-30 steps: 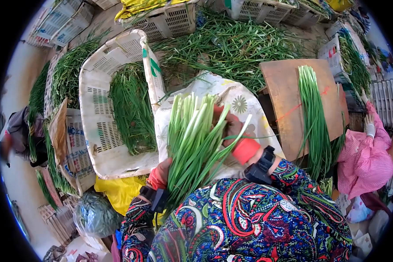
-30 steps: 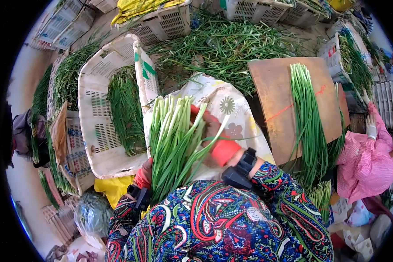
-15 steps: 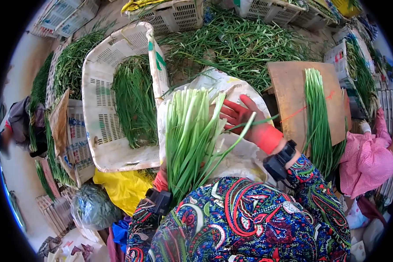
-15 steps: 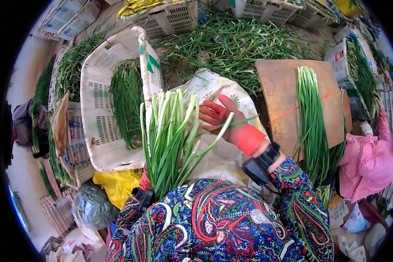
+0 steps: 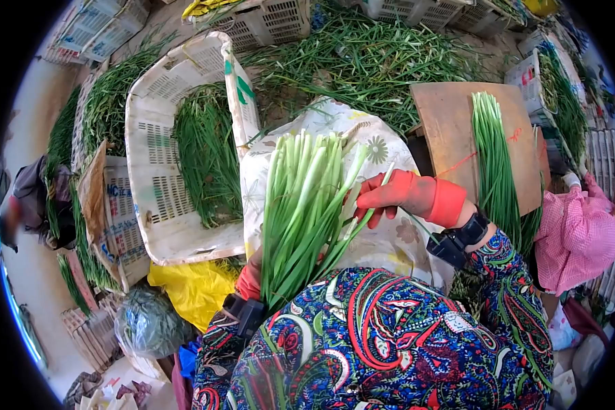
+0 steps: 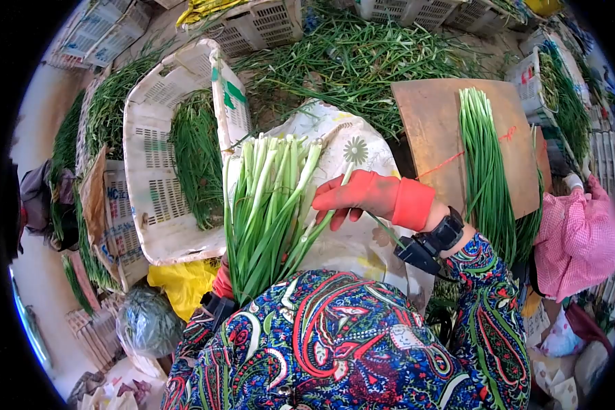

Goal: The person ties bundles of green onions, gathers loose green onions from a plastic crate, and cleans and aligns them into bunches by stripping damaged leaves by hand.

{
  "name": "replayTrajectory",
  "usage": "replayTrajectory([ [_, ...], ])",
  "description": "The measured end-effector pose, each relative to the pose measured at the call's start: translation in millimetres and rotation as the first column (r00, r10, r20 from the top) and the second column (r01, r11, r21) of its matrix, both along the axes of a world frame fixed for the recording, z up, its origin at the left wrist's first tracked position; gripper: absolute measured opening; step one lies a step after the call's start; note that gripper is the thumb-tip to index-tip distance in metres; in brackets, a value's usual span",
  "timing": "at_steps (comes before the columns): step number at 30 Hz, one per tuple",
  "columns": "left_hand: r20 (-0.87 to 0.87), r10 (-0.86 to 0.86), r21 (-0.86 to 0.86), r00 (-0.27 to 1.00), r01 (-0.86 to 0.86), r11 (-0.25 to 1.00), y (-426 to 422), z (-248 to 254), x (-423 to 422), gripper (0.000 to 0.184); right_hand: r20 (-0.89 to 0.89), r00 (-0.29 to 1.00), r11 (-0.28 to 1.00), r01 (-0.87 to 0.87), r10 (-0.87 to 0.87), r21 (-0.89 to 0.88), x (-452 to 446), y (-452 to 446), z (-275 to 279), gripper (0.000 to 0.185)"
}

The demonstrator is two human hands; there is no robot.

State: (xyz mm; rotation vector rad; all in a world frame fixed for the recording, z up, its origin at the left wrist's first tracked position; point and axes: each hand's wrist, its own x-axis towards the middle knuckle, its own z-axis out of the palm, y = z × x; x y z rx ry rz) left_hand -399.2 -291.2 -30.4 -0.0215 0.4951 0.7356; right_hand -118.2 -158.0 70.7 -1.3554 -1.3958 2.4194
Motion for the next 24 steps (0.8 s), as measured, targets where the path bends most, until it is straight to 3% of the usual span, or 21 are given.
replayTrajectory([
  [4,-0.042,0.007,0.025,0.999,-0.006,1.0,-2,7,1,0.066,0.01,1.0,0.995,0.021,-0.02,-0.1,-4,7,8,0.032],
  [7,-0.065,0.011,0.032,0.998,-0.009,0.999,-2,11,1,0.066,0.078,0.996,0.999,0.05,-0.049,-0.009,-10,10,4,0.047],
  [11,-0.086,0.006,0.049,0.996,-0.002,0.999,-2,16,1,0.066,0.207,0.964,0.98,0.139,-0.167,0.141,-19,15,1,0.03],
  [12,-0.093,0.002,0.055,0.996,0.003,0.998,-2,17,1,0.066,0.14,0.957,0.954,0.225,-0.255,0.199,-18,18,-2,0.028],
  [17,-0.091,0.013,0.058,0.996,-0.008,0.998,-2,17,-1,0.066,-0.177,0.735,0.74,0.67,-0.654,0.051,37,65,-8,0.03],
  [19,-0.084,0.027,0.047,0.996,-0.023,0.999,-4,15,-3,0.066,-0.351,0.593,0.605,0.791,-0.725,0.088,62,82,-7,0.03],
  [24,-0.075,0.053,0.009,0.996,-0.053,0.999,-12,4,-14,0.066,-0.481,0.508,0.512,0.848,-0.715,0.134,70,109,32,0.031],
])
